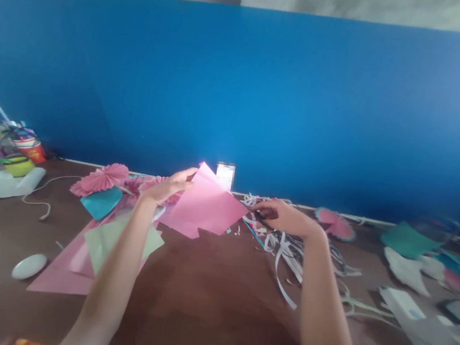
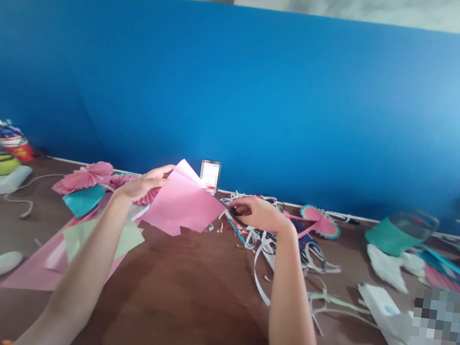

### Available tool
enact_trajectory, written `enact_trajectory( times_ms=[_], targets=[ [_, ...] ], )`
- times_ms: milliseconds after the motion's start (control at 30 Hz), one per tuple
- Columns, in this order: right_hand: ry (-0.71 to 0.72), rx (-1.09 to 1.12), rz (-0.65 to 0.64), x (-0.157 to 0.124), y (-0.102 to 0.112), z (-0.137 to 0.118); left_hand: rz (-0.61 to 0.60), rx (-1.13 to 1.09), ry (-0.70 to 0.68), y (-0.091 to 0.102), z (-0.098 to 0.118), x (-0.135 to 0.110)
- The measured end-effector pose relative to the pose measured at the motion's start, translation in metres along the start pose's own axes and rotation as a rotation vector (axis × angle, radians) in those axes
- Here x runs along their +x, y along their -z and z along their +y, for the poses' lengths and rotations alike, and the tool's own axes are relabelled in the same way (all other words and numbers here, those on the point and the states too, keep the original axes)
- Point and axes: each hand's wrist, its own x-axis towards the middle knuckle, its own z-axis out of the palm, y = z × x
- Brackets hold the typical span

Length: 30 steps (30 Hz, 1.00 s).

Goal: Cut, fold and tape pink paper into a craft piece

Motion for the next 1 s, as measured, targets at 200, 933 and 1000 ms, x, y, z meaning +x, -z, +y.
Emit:
enact_trajectory(
  times_ms=[200, 933, 1000],
  targets=[
    [-0.047, 0.002, -0.008, -0.001, 0.001, -0.001, -0.099, -0.055, 0.064, -0.002, 0.012, 0.000],
    [-0.059, -0.047, -0.044, -0.001, 0.000, -0.005, 0.105, -0.193, 0.152, -0.024, 0.001, 0.012],
    [-0.065, -0.054, -0.059, -0.002, 0.000, -0.006, 0.079, -0.125, 0.109, -0.024, 0.003, 0.011]
  ],
)
